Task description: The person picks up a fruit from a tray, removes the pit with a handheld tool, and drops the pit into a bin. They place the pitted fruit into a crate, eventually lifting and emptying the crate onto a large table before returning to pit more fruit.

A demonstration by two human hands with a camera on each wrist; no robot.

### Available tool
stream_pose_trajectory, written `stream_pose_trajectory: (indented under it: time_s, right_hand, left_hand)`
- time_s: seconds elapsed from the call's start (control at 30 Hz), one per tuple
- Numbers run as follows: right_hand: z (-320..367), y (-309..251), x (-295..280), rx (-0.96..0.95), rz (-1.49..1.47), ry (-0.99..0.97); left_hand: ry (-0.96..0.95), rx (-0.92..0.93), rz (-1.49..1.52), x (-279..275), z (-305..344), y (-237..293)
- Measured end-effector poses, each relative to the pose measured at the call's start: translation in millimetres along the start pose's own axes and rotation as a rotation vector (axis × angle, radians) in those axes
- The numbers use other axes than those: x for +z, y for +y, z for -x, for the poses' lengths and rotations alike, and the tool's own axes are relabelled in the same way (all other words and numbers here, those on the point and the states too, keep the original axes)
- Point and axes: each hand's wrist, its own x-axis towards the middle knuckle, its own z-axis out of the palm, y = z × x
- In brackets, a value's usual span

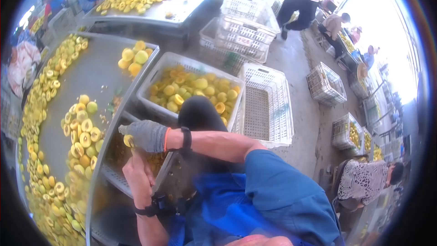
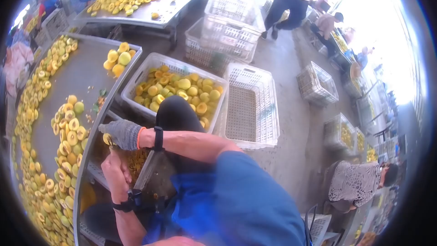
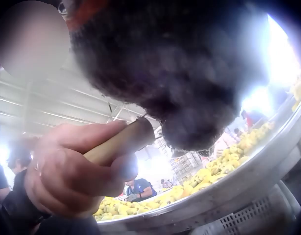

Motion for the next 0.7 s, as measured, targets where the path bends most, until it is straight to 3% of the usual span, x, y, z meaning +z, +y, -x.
stream_pose_trajectory:
  time_s: [0.1, 0.13, 0.23, 0.27, 0.5, 0.7]
  right_hand:
    - [17.4, 9.8, -4.5, 0.135, -0.192, 0.034]
    - [27.0, 11.8, -8.3, 0.006, 0.005, 0.149]
    - [40.3, 8.1, -17.6, 0.164, 0.138, 0.068]
    - [47.5, 14.0, -12.8, 0.107, 0.068, 0.175]
    - [93.1, -12.6, -48.6, 0.085, -0.048, 0.100]
    - [120.2, -37.4, -58.0, -0.016, 0.124, -0.018]
  left_hand:
    - [-0.028, 0.014, 0.008, 23.2, 3.3, 6.3]
    - [-0.033, 0.000, 0.010, 28.4, 6.7, 8.2]
    - [-0.107, 0.031, -0.063, 38.9, 13.8, 1.5]
    - [-0.128, 0.028, -0.071, 41.1, 18.3, -0.6]
    - [-0.210, -0.068, -0.024, 56.9, 59.3, 5.6]
    - [-0.248, -0.178, 0.049, 49.3, 87.3, -0.1]
